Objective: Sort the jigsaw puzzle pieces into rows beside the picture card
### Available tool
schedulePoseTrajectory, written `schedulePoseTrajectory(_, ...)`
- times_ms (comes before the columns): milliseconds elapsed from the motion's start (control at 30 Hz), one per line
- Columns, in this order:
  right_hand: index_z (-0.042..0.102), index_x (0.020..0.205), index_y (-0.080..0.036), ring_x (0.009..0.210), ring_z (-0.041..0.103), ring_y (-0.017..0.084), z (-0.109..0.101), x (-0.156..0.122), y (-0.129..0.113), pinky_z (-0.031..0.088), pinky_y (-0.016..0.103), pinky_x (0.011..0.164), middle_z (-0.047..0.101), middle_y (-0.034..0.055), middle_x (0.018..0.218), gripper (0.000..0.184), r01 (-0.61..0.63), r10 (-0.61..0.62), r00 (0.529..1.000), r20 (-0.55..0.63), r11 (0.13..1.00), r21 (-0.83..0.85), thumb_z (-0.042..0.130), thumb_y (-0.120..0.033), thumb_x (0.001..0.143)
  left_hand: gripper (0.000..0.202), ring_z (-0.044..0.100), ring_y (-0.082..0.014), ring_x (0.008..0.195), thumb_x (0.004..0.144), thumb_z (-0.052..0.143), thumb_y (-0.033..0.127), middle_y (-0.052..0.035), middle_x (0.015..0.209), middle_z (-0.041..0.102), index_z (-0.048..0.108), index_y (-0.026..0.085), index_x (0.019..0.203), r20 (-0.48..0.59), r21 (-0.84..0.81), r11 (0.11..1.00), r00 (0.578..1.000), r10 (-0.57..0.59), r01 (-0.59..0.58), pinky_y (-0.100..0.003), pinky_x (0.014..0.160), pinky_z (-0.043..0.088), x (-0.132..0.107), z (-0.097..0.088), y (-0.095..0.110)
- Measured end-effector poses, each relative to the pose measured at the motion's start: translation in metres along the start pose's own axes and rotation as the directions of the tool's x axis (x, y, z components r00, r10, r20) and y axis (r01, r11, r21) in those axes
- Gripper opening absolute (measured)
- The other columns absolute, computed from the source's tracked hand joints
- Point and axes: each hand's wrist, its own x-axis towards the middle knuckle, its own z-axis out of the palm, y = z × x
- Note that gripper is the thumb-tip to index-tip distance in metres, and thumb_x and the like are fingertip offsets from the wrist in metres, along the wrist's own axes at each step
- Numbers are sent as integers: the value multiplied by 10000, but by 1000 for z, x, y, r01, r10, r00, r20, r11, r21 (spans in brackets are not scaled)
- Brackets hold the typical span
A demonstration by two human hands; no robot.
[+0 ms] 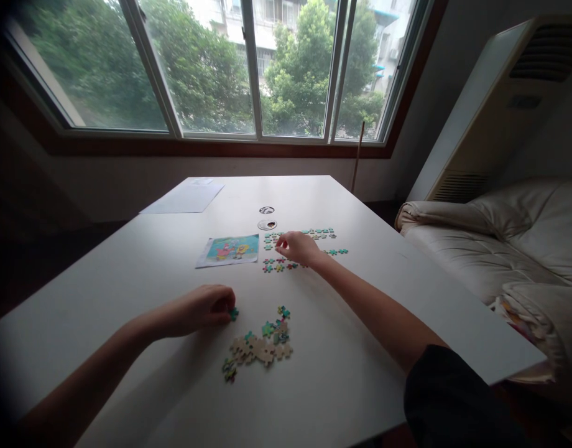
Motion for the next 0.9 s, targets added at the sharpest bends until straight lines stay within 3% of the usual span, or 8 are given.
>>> schedulePoseTrajectory(200,636,857,-203,582,516,76,0,-63,-22,376,198,575,630,10,794,147,147,-136,987,-89,980,136,528,-274,788,94,477,-152,727,709,497,240,-11,809,519,531,186,777,-65,-48,996,996,68,-71,-251,639,387,3,4,2)
schedulePoseTrajectory(333,629,828,-208,573,508,76,5,-90,-29,384,206,598,629,-4,761,114,179,-165,982,-96,970,166,533,-246,780,207,486,-157,762,713,481,216,-24,857,513,534,188,911,-56,-74,994,996,74,-78,-261,672,401,3,3,9)
schedulePoseTrajectory(667,623,838,-205,538,490,60,17,-95,-45,378,173,551,627,-16,726,117,231,-206,971,-125,944,236,524,-209,776,160,476,-140,735,686,477,210,-21,886,473,513,185,840,0,-119,989,996,84,-84,-243,640,410,-1,6,3)
schedulePoseTrajectory(900,617,849,-208,533,496,57,20,-100,-50,382,171,549,630,-17,730,123,298,-267,951,-157,930,218,515,-205,780,65,433,-110,629,684,453,150,23,705,490,460,184,739,-79,-100,984,987,142,-150,-226,564,365,3,8,10)
